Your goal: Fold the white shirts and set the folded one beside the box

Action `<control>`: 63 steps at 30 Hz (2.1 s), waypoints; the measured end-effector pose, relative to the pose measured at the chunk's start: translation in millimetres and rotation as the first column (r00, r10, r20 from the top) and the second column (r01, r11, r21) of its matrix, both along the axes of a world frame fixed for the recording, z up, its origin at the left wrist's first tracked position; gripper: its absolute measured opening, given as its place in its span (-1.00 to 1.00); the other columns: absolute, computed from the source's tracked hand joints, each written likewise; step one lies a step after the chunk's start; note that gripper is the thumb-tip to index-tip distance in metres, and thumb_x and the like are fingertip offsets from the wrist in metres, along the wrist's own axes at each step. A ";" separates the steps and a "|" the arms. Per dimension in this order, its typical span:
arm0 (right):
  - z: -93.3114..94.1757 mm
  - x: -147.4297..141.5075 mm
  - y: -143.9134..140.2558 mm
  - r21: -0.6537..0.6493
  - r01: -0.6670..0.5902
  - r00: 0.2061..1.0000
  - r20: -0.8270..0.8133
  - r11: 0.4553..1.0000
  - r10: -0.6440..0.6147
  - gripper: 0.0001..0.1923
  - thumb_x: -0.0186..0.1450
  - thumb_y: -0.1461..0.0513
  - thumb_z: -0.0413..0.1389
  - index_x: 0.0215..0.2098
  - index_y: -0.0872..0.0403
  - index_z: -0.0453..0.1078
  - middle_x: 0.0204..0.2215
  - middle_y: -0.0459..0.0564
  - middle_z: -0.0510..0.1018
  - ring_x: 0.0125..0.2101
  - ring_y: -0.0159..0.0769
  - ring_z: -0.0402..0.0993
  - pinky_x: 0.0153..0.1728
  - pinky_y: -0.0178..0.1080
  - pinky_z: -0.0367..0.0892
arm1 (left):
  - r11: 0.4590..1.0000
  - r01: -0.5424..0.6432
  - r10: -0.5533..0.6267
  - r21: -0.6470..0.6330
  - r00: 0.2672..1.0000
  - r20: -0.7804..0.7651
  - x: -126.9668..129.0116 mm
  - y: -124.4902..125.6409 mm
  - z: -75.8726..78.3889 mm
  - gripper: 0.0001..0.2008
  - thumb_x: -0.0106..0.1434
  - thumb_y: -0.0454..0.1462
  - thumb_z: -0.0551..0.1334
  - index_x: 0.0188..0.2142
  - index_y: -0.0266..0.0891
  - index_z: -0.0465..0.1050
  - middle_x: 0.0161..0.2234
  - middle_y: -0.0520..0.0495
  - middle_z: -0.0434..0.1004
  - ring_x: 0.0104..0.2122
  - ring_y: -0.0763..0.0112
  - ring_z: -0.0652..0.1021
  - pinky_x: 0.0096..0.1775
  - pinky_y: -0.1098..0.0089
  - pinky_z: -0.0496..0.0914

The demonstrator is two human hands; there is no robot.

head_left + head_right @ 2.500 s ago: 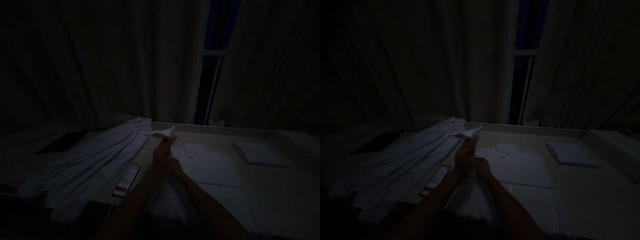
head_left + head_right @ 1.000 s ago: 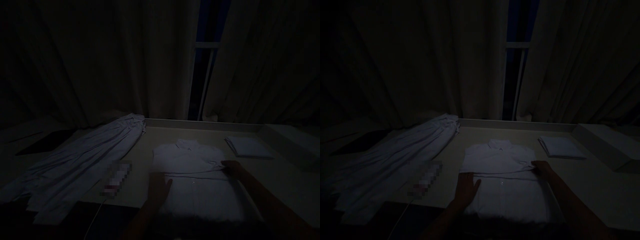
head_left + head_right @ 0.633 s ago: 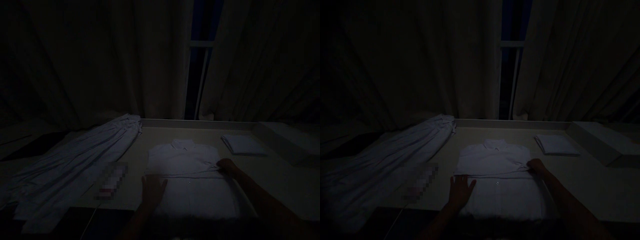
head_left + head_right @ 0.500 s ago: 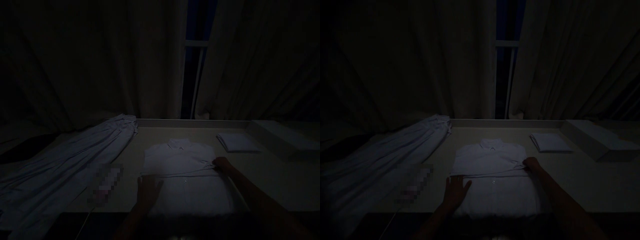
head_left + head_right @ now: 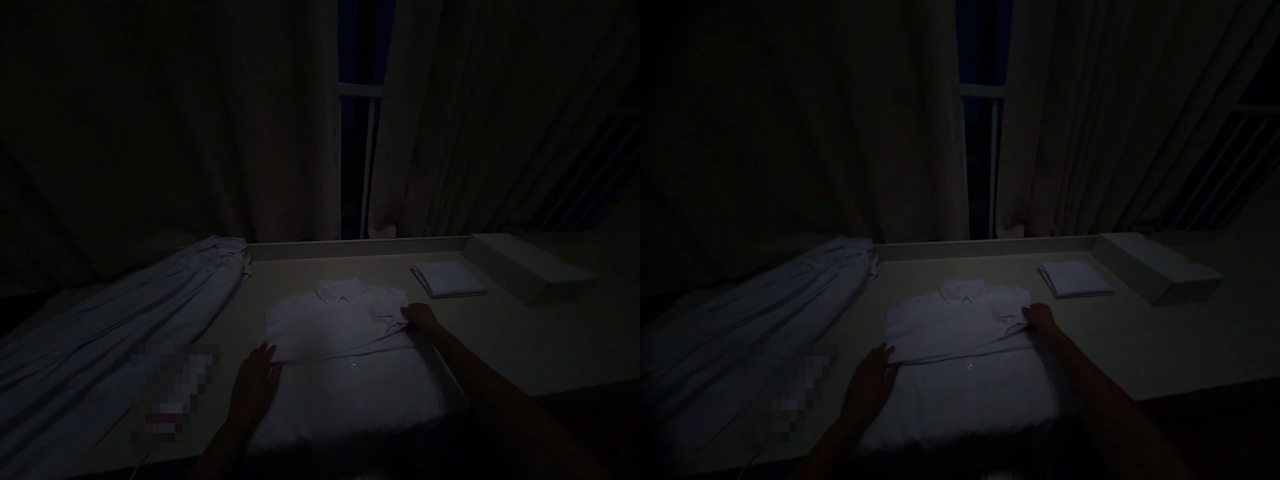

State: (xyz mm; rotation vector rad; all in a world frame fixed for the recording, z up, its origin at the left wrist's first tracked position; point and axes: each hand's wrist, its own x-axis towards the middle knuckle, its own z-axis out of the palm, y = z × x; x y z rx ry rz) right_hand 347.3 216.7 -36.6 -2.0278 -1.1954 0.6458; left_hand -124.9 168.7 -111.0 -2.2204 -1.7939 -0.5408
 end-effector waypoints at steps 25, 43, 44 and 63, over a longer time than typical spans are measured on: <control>-64.3 -3.5 -24.2 0.175 0.183 0.906 0.353 0.967 -0.235 -0.64 0.36 0.13 -0.13 0.01 0.10 0.30 -0.18 0.13 0.52 -0.27 -0.18 0.43 -0.29 -0.22 0.20 | 0.985 -0.167 0.171 -0.047 0.978 0.115 2.6 -14.3 21.7 -0.86 0.25 -0.36 0.02 -0.29 -0.22 0.33 -0.27 -0.17 0.41 -0.22 0.23 0.46 -0.16 0.28 0.33; -50.3 -10.9 -33.0 0.340 0.039 0.907 0.382 0.939 -0.176 -0.64 0.32 0.14 -0.04 -0.01 0.15 0.35 -0.04 0.18 0.45 0.02 -0.12 0.26 0.08 -0.16 0.11 | 0.977 -0.190 0.204 -0.094 0.962 0.180 1.2 -6.4 21.2 -0.71 0.30 -0.08 0.03 -0.43 -0.18 0.33 -0.36 -0.13 0.40 -0.30 0.19 0.43 -0.22 0.23 0.32; -48.5 -15.4 -34.5 0.305 -0.105 0.881 0.470 0.946 -0.054 -0.64 0.32 0.14 -0.02 0.00 0.12 0.37 -0.01 0.17 0.44 0.05 -0.10 0.23 0.11 -0.13 0.07 | 0.974 -0.208 0.221 -0.088 0.959 0.178 3.3 -7.6 22.9 -0.70 0.30 -0.07 0.03 -0.43 -0.19 0.32 -0.36 -0.13 0.39 -0.31 0.20 0.43 -0.23 0.24 0.32; -11.0 -150.4 15.4 0.008 -0.530 0.662 0.628 0.848 0.408 -0.68 0.35 0.18 -0.04 -0.01 0.10 0.41 0.00 0.14 0.47 0.04 -0.06 0.26 0.06 -0.11 0.09 | 0.954 -0.287 0.300 -0.089 0.919 0.255 8.8 -17.8 31.7 -0.74 0.34 -0.21 0.02 -0.22 -0.25 0.45 -0.25 -0.23 0.44 -0.16 0.11 0.42 -0.13 0.12 0.28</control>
